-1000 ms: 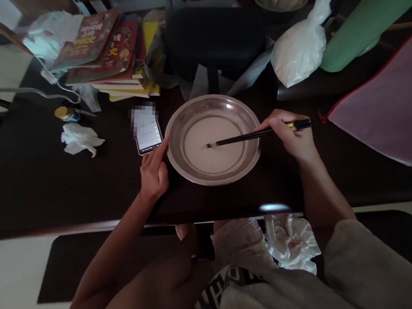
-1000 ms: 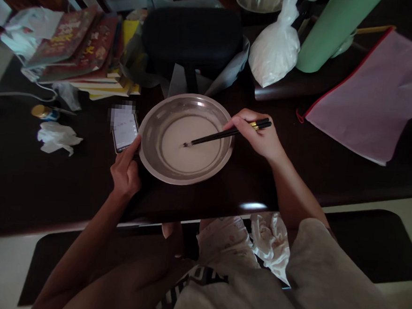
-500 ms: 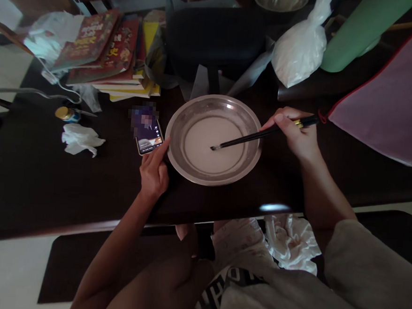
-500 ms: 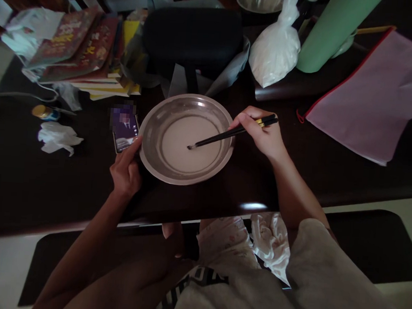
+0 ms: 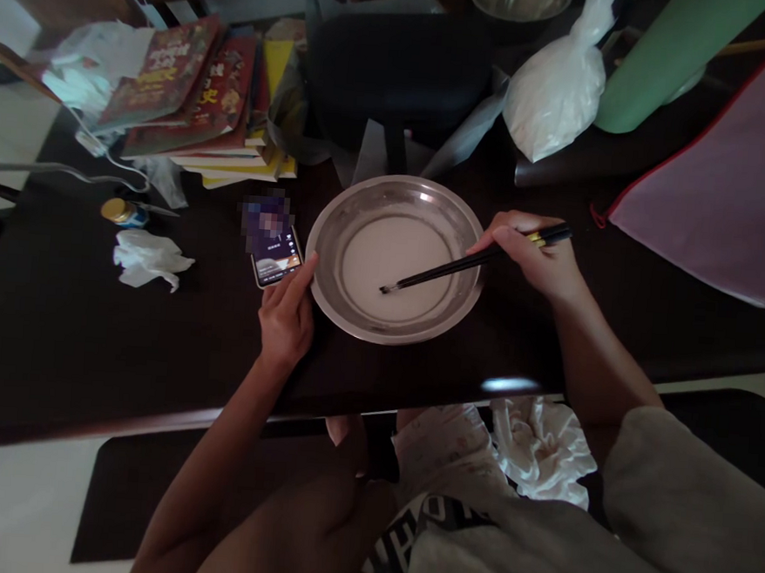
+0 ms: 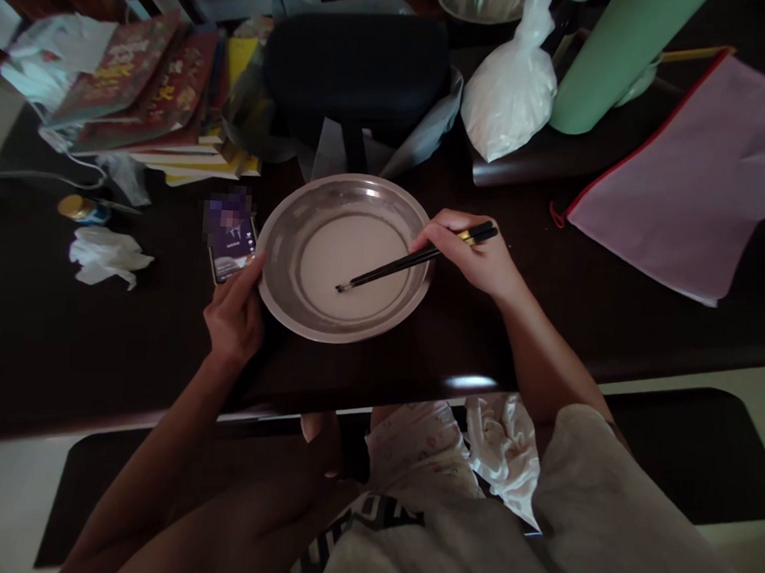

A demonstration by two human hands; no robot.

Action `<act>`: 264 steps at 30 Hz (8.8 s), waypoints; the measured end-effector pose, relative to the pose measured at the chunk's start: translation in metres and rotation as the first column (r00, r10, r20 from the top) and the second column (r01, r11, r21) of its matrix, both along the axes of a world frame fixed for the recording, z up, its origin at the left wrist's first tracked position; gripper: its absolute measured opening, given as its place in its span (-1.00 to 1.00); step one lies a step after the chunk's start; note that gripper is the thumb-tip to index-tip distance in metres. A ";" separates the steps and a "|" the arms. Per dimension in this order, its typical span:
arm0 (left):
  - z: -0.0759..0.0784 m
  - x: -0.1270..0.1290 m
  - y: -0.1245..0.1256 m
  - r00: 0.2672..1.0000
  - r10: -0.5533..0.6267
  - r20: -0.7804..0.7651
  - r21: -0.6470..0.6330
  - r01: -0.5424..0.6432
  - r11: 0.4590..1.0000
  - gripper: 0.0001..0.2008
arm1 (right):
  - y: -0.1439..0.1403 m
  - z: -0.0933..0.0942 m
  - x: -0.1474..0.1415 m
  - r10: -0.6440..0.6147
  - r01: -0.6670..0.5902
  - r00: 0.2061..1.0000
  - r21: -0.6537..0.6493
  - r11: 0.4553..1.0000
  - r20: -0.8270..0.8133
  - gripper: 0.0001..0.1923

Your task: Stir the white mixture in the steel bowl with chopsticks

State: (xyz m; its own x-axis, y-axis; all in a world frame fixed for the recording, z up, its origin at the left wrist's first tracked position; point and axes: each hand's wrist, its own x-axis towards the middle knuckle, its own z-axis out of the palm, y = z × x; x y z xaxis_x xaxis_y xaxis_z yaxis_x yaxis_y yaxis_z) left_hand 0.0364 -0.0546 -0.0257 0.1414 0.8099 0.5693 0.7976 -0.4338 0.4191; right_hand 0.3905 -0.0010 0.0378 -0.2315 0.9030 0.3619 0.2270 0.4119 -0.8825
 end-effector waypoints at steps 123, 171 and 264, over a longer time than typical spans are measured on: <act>0.002 -0.002 0.001 1.000 0.000 -0.019 -0.074 -0.001 0.997 -0.53 | 0.000 -0.001 -0.003 0.009 -0.012 0.995 -0.028 1.000 -0.098 -0.72; 0.003 -0.002 -0.001 0.998 0.004 -0.063 -0.035 -0.006 0.999 -0.48 | 0.000 0.001 -0.001 0.007 -0.007 1.000 0.020 1.000 -0.028 -0.73; 0.005 -0.003 -0.001 1.000 0.003 -0.029 -0.078 -0.005 0.997 -0.52 | 0.002 -0.002 0.002 -0.047 0.047 0.996 0.007 0.999 -0.075 -0.69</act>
State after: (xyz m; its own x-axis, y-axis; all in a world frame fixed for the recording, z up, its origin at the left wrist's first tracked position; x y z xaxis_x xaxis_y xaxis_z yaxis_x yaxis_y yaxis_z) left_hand 0.0338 -0.0553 -0.0211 0.1533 0.8522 0.5002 0.8113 -0.3975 0.4287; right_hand 0.3930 0.0009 0.0362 -0.1608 0.9089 0.3847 0.1794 0.4102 -0.8942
